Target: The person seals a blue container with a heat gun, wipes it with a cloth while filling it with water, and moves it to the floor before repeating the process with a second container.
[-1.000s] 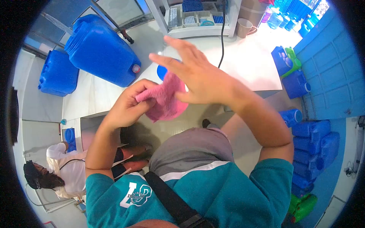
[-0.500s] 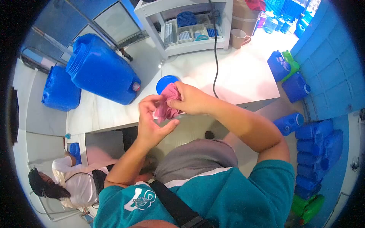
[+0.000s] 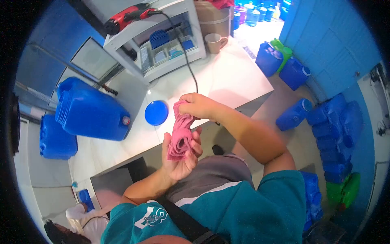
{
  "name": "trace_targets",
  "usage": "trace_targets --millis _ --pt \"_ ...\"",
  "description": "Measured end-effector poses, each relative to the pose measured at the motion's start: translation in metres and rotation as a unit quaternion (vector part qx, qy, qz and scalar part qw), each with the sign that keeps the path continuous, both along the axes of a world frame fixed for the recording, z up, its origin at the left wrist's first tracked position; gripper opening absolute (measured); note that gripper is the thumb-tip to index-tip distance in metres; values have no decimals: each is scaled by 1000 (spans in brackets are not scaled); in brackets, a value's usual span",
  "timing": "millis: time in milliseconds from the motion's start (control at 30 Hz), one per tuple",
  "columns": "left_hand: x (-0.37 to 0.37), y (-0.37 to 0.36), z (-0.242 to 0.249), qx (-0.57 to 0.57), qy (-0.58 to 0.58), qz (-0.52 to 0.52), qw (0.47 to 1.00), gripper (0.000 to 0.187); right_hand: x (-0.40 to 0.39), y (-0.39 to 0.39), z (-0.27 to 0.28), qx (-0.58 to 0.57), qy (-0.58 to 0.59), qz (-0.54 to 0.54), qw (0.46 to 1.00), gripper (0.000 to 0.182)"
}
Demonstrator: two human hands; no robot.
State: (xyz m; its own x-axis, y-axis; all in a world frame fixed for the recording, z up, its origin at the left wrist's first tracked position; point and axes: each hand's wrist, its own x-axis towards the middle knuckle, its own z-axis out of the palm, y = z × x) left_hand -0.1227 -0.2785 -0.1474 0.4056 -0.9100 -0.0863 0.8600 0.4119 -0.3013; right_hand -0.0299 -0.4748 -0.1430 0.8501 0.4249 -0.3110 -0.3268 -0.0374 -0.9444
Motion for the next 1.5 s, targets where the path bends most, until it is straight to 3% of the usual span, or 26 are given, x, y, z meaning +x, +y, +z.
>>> trace_targets --millis 33,133,200,267,333,367,400,467,500,533,633,667,733,767,867,900,933,967,1033,1100,1167,1233,1267,1300,1400,1500 --pt "-1 -8 5 -13 18 -11 1000 69 -1 -3 -11 -3 -3 -10 1000 22" --pt "8 -32 19 68 47 45 996 46 -11 -4 -44 70 32 -78 994 25" --pt "18 -46 34 19 67 19 997 31 -24 -1 -49 206 95 -179 957 26" --pt "25 -58 42 -130 82 13 988 27 -46 -5 -54 214 109 -257 936 36" --pt "28 -64 64 -103 87 24 991 25 -66 -7 -95 153 -51 -420 893 44" --pt "28 -69 78 -98 122 27 987 25 -81 6 -91 -79 -211 -457 860 51" --pt "28 -75 88 -93 157 29 983 25 -83 12 -91 -79 -211 -459 859 51" --pt "27 -87 87 -66 148 36 986 28 -76 37 -87 -199 -506 -495 678 33" --pt "24 -94 75 -164 163 -9 973 33 -42 83 27 -150 -557 -700 421 37" --pt "20 -102 68 -261 177 -53 947 37 -50 75 19 -153 -555 -702 420 37" --pt "-14 -115 58 -304 201 -126 923 49 -87 45 -20 -244 -613 -592 463 75" --pt "-18 -118 61 -340 197 -152 907 52 -89 51 -7 -243 -616 -591 461 75" --pt "-11 -121 67 -354 101 -207 906 51 -93 64 25 53 -383 -702 598 71" --pt "-13 -116 64 -372 78 -250 891 51 -91 56 34 55 -384 -700 600 71" --pt "-14 -114 50 -436 44 -294 849 56 -82 -19 57 -160 -770 -505 357 69" --pt "-7 -111 47 -405 4 -317 858 58 -90 -58 65 -250 -809 -366 386 52" --pt "1 -108 43 -370 -35 -341 863 60 -94 -74 76 -248 -809 -366 386 52" --pt "16 -106 38 -310 -105 -324 888 57 -99 -84 86 -357 -801 -297 378 40" --pt "54 -100 48 56 -270 -278 920 48 -94 -101 89 -514 -738 -187 394 23" --pt "113 -122 42 274 -521 -250 768 39 -68 -119 73 -610 -648 -130 438 16" --pt "160 -164 32 313 -772 -165 529 31 -36 -135 48 -679 -525 -112 501 11" --pt "189 -198 8 408 -838 -81 352 66 -14 -146 35 -693 -404 -112 586 12" --pt "183 -201 28 436 -873 -19 216 75 -2 -154 34 -685 -366 -117 620 14" --pt "184 -207 37 447 -883 -37 142 64 7 -161 30 -686 -360 -114 623 14" --pt "192 -219 29 445 -894 -42 34 66 22 -173 15 -653 -315 -110 680 22" --pt "190 -223 13 413 -906 -90 1 78 31 -184 3 -620 -257 -37 740 30"
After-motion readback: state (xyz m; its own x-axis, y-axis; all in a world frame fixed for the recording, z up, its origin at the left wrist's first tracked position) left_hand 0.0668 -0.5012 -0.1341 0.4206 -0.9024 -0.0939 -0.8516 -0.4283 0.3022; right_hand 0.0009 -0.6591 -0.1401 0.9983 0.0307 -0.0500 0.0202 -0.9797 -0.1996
